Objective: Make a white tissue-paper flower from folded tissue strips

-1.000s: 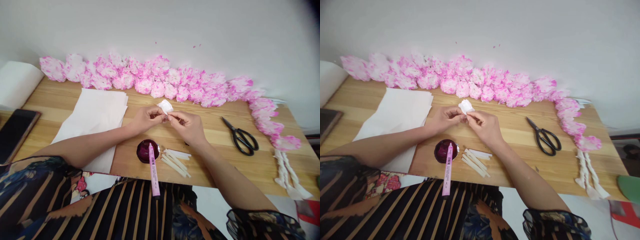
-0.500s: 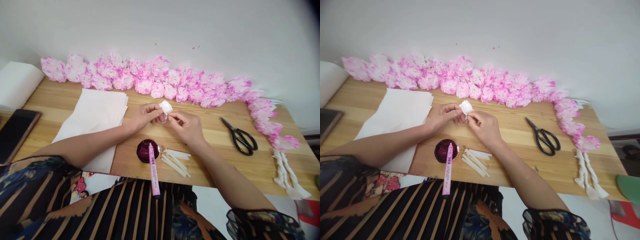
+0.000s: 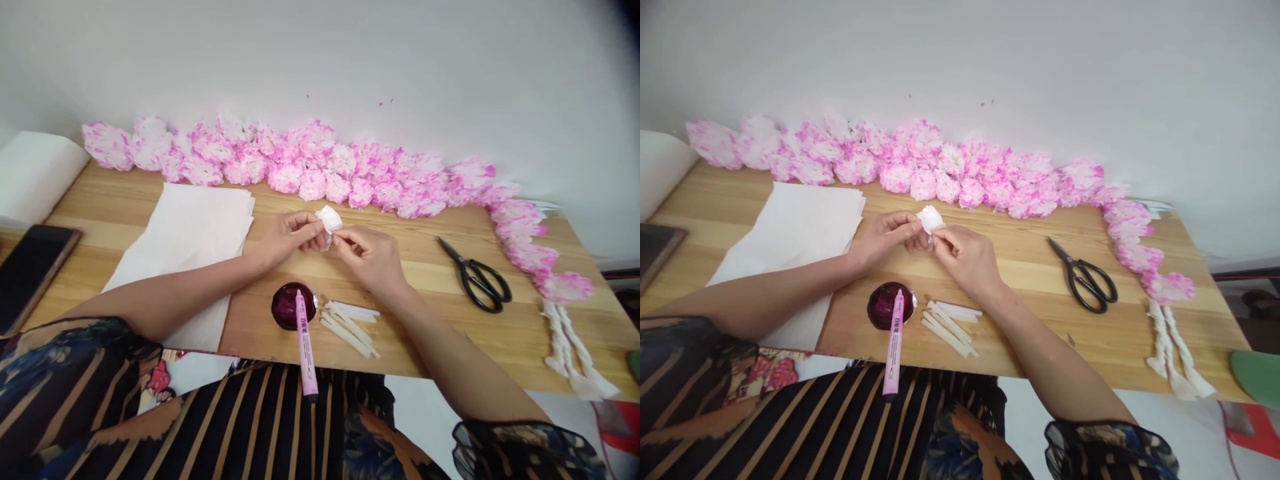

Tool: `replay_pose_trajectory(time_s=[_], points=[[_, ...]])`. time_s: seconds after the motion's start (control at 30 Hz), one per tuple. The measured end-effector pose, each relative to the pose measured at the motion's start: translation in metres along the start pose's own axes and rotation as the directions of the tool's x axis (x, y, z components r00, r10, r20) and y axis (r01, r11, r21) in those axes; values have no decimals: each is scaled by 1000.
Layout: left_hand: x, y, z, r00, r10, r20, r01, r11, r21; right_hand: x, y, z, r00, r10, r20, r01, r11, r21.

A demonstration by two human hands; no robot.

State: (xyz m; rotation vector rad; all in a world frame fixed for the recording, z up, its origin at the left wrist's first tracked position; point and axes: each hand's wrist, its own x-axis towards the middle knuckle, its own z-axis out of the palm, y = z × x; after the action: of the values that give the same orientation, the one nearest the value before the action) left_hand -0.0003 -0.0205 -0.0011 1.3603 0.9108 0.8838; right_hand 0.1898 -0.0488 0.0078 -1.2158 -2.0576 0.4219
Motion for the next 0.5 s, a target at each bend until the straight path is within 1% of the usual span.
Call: replay_pose_trajectory(time_s=[0.13,0.27,0.5], points=[[1,0,0,1000,-10,-19,10,1000,10,0,0,1,1000,-27,-6,27,1000,-1],[1,-2,0,1000,-20,-1,20,999,-29,0,1,2,999,-39,-7,39,999,13],[1,-4,0,1000,6,11,-6,1000,-20,1,0,-3,1000,-7,4,7,1000,9]])
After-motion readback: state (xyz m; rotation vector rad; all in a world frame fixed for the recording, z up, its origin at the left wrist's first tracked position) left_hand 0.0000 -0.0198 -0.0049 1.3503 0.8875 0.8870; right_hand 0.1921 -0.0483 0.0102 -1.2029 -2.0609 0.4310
